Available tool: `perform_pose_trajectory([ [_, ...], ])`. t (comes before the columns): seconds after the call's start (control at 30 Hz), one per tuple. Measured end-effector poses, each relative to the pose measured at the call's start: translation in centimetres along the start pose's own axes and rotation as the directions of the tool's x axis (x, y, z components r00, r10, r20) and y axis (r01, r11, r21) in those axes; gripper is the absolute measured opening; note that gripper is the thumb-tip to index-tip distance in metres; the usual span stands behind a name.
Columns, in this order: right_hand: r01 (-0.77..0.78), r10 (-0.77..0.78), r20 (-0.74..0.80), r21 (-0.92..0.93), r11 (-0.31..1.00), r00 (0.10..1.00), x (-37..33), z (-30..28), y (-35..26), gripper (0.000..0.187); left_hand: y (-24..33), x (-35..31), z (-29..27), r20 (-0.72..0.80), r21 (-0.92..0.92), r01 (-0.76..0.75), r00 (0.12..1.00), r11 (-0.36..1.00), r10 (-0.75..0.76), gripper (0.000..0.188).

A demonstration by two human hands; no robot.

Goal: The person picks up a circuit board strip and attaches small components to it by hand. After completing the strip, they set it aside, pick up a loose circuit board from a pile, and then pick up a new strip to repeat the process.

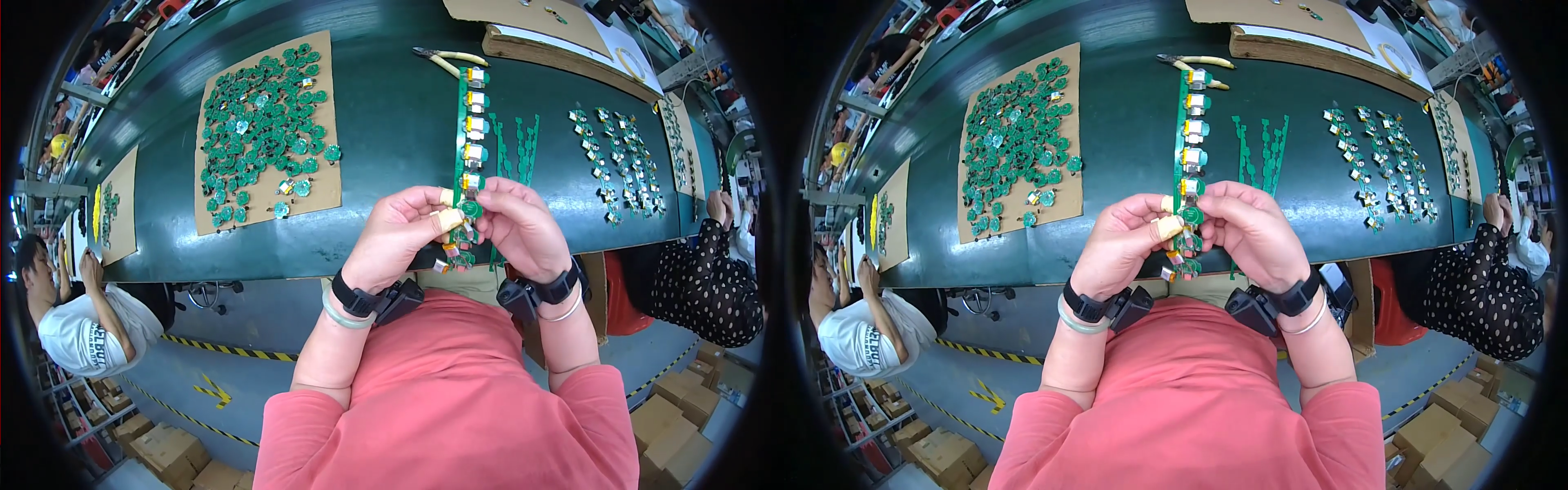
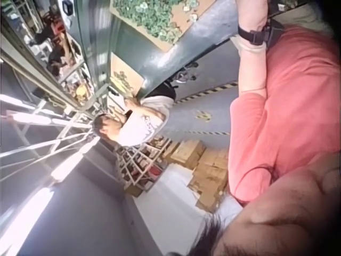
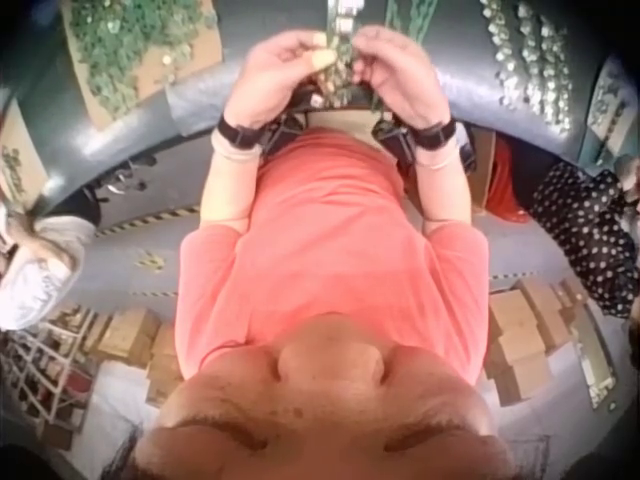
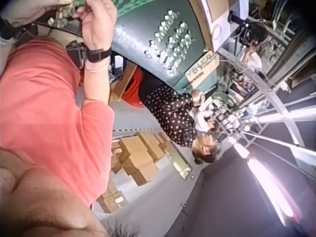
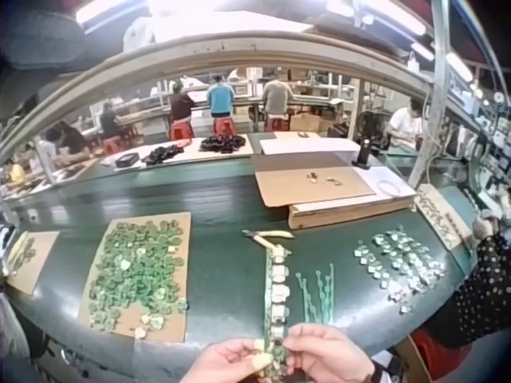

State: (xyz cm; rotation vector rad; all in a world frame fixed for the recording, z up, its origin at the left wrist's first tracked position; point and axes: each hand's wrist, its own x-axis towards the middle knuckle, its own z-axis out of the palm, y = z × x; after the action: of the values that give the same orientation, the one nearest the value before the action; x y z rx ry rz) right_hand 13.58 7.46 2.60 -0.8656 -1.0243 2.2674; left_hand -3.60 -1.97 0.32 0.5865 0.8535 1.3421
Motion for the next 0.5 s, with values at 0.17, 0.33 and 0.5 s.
perform_pose_trajectory([
  [0.17,0.076,-0.078,-0.016,-0.1,0.992,0.997,0.1,0.5,0.0,0.013,-0.2,0.0,0.1,-0.018,-0.071,0.01,1.0,0.997,-0.012,0.021],
  [0.33,0.346,-0.408,-0.007,-0.518,0.783,0.913,-1.3,2.0,1.1,0.015,-0.3,0.2,0.1,-0.145,-0.032,-0.077,0.987,0.997,0.072,0.021],
  [0.5,0.376,-0.466,0.067,-0.695,0.612,0.882,-1.7,2.0,1.2,0.019,-0.2,0.3,0.7,-0.165,0.04,-0.133,0.977,0.99,0.138,0.025],
])
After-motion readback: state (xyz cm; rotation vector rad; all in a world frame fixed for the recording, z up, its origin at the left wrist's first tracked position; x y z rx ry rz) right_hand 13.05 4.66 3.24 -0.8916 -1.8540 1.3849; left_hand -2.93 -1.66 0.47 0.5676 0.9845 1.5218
